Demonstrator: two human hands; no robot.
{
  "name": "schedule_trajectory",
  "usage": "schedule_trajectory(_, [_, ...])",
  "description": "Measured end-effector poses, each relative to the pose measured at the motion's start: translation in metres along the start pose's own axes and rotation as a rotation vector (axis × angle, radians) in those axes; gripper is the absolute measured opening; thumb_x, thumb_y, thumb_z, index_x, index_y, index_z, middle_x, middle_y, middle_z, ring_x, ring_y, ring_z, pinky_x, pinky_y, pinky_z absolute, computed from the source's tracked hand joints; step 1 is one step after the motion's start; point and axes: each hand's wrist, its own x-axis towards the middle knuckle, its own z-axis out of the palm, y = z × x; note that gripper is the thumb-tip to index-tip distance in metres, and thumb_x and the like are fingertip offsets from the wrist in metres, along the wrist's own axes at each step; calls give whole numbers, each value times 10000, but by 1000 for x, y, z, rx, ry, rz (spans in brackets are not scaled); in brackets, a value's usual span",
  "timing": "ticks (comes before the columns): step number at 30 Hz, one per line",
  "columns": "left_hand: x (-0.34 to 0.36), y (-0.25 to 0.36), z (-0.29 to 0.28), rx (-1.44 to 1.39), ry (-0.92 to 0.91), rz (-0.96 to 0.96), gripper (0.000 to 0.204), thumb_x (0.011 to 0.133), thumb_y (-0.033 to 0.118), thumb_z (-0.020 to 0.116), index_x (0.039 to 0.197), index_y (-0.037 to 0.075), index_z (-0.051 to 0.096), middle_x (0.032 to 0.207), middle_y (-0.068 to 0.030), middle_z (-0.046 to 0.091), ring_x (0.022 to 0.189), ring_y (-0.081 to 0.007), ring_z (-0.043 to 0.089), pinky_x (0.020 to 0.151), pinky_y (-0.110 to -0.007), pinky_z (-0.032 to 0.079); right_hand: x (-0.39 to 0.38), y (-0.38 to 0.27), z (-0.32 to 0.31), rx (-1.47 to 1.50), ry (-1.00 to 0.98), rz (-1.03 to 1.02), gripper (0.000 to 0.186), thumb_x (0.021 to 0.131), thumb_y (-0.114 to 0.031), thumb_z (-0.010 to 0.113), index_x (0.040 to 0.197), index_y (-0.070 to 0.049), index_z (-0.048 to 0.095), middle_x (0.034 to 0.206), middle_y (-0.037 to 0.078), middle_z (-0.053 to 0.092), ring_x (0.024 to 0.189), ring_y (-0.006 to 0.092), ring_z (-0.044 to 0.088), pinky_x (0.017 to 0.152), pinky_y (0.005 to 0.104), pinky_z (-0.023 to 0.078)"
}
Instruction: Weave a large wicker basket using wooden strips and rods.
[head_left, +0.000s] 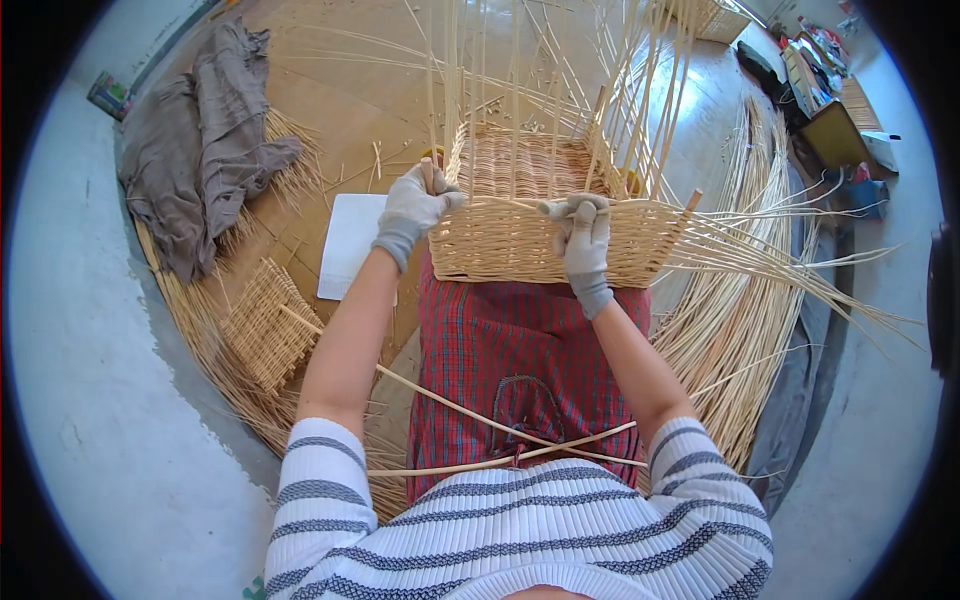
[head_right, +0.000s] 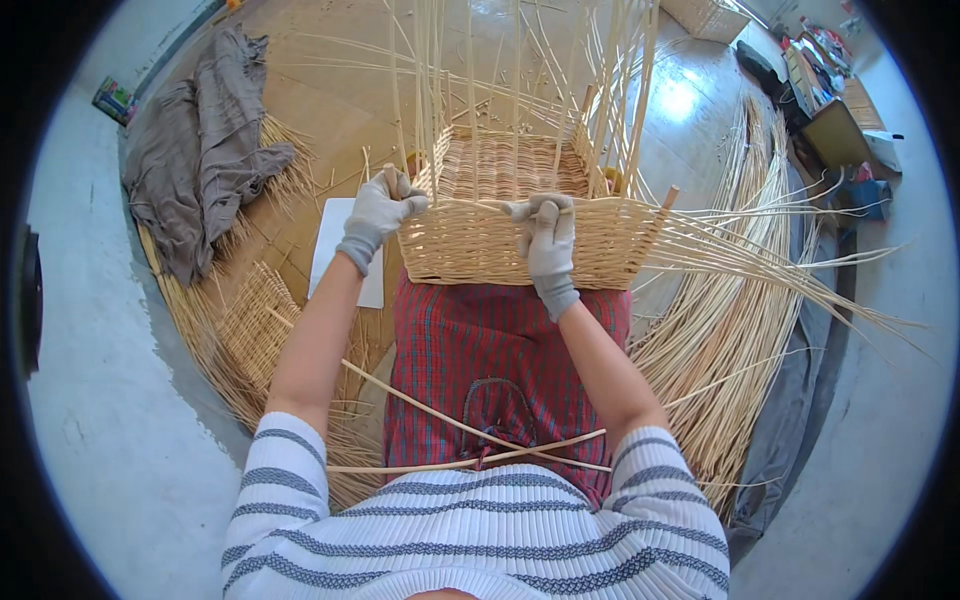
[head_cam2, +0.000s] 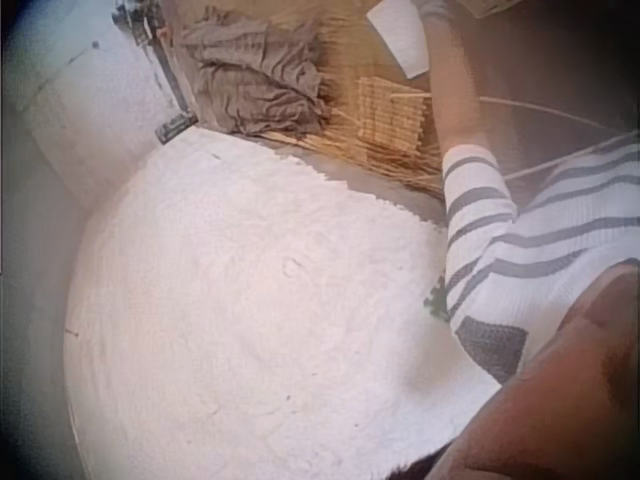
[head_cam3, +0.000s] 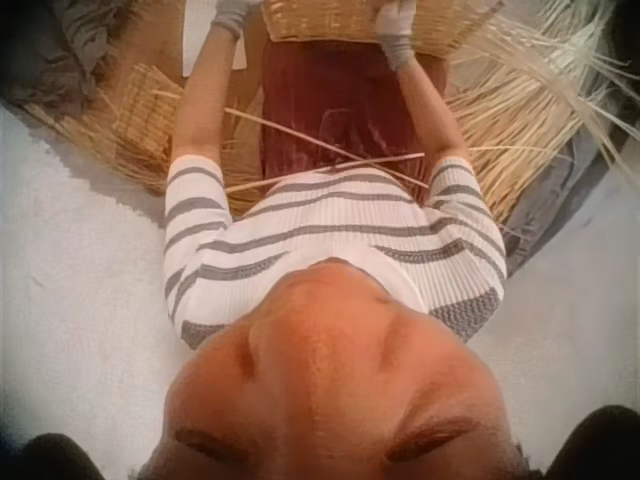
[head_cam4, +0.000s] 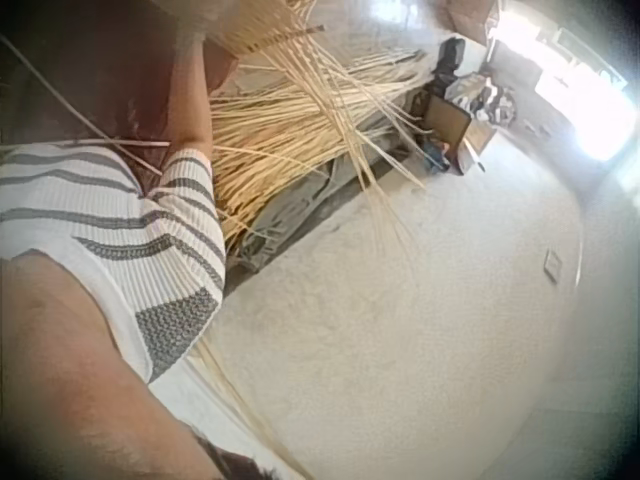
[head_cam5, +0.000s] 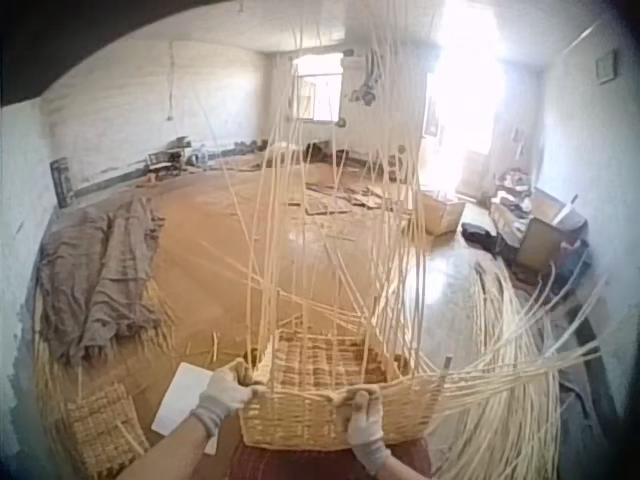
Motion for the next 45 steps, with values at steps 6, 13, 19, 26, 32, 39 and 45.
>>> schedule_trajectory(6, [3, 13, 18, 819, 317, 24, 690, 753, 684, 723, 720, 21, 534, 653, -145, 562, 627, -247, 552, 615, -381, 464, -23, -13, 19, 95, -81, 41, 250, 1067, -278, 419, 1041, -50, 518, 862, 106, 659, 780, 181, 667, 594, 313, 530])
schedule_trajectory(13, [-5, 31, 18, 275, 537, 300, 425, 891, 447, 713, 978, 45, 605, 818, -66, 657, 623, -196, 600, 619, -336, 513, 9, -28, -37, -204, 134, 196, 171, 970, -188, 638, 1064, -55, 587, 903, 49, 708, 762, 102, 650, 584, 240, 481])
schedule_trajectory(19, [-6, 33, 89, 183, -328, -211, 359, 965, 332, 636, 1102, 4, 582, 914, -113, 662, 576, -208, 675, 523, -323, 565, 7, -15, -63, -164, 196, 181, 201, 966, -93, 598, 1160, -87, 542, 966, 68, 709, 902, 119, 674, 641, 259, 516])
schedule_trajectory(26, [-4, 20, 110, -71, 9, -338, 336, 968, 303, 640, 962, -33, 633, 726, -76, 637, 557, -187, 684, 462, -301, 546, 116, -65, 46, -1080, -78, -324, 403, 917, -54, 537, 1314, -62, 476, 1012, 180, 694, 861, 329, 669, 829, 361, 539])
schedule_trajectory(32, [-6, 21, 113, -102, 21, -218, 187, 898, 124, 721, 1001, 18, 605, 759, -60, 651, 618, -187, 681, 513, -314, 551, 4, -23, -112, -191, 327, 78, 312, 1018, -164, 503, 1320, -85, 512, 896, 79, 699, 751, 133, 652, 633, 266, 531])
schedule_trajectory(39, [-2, 46, 186, 333, -143, -2, 285, 969, 300, 611, 1108, 52, 590, 871, -122, 695, 817, -236, 697, 726, -328, 534, -26, -52, -148, -120, 269, 93, 166, 1003, -137, 571, 1155, -71, 569, 1013, 58, 677, 894, 150, 688, 544, 204, 477])
schedule_trajectory(45, [3, 47, 212, 184, -84, -271, 426, 989, 438, 555, 982, 19, 634, 731, -124, 671, 525, -178, 664, 474, -320, 523, 98, -105, -37, -1131, -105, -423, 437, 957, -54, 521, 1383, -69, 425, 1415, 179, 496, 1234, 278, 555, 969, 365, 476])
